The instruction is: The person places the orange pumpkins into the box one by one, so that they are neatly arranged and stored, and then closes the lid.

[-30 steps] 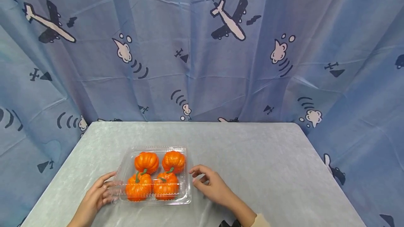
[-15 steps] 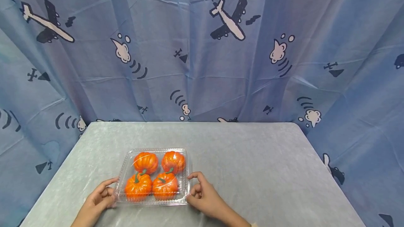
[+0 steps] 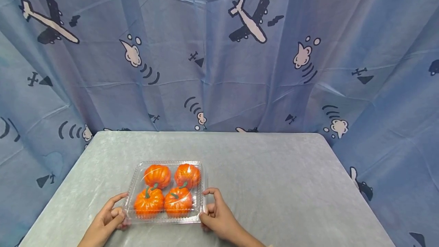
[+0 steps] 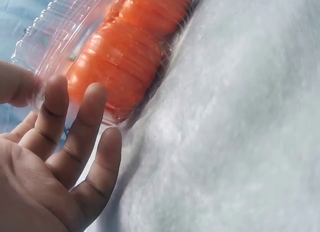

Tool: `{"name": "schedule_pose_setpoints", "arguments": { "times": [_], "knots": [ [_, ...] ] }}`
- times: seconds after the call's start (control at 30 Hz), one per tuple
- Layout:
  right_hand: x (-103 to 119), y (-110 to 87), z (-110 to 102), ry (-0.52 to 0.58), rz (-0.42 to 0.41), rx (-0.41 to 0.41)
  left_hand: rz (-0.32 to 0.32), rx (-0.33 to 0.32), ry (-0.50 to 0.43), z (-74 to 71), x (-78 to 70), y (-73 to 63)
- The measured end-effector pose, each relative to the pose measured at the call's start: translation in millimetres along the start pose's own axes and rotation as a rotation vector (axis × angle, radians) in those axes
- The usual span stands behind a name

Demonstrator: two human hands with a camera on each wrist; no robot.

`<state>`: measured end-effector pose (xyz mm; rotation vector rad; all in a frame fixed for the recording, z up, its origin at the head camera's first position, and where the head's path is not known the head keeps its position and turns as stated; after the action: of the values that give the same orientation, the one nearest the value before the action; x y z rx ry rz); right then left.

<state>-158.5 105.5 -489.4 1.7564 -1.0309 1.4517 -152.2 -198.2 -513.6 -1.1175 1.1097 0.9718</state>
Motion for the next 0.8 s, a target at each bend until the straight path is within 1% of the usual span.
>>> {"name": "schedule_pose_setpoints", "arguments": {
  "times": [0.07, 0.17, 0.23, 0.3, 0.33, 0.43, 0.53, 0.67, 0.8],
  "knots": [
    [-1.0, -0.4, 0.6, 0.025, -0.013, -0.006, 0.028, 0.019, -0.019, 1.3, -1.0, 0.1],
    [-2.8, -0.6, 1.3, 0.069, -0.013, -0.014, 0.101, 0.062, -0.057, 3.6, -3.3, 0.5],
    [-4.7, -0.3, 1.5, 0.092, 0.008, -0.018, 0.149, 0.089, -0.071, 5.1, -5.0, 0.4],
    [-6.6, 0.6, 1.8, 0.102, 0.030, -0.020, 0.173, 0.098, -0.070, 6.1, -6.4, 0.4],
    [-7.3, 1.0, 2.0, 0.105, 0.039, -0.020, 0.175, 0.095, -0.059, 6.4, -7.1, 0.4],
    [-8.3, 2.2, 2.5, 0.105, 0.056, -0.023, 0.152, 0.078, -0.030, 7.2, -8.3, 0.8],
    [-6.7, 2.1, 3.2, 0.101, 0.050, -0.036, 0.116, 0.058, -0.016, 7.5, -7.8, 1.3],
    [-5.7, 1.2, 3.9, 0.084, 0.061, -0.053, 0.105, 0.053, -0.034, 8.0, -6.1, 1.9],
    [-5.9, -0.5, 3.7, 0.057, 0.078, -0.048, 0.120, 0.074, -0.075, 8.8, -3.6, 2.6]
  ]
}}
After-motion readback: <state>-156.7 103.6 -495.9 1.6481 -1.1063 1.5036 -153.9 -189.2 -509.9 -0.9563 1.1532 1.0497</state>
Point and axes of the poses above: each hand's wrist, its own y-axis towards the middle knuckle, its own z-axis out of the palm, x = y × z, the point moved 7 cm from there along y, towards the middle knuckle, and after that the axes turned 11 degrees about -y, right-handed, at the moved point
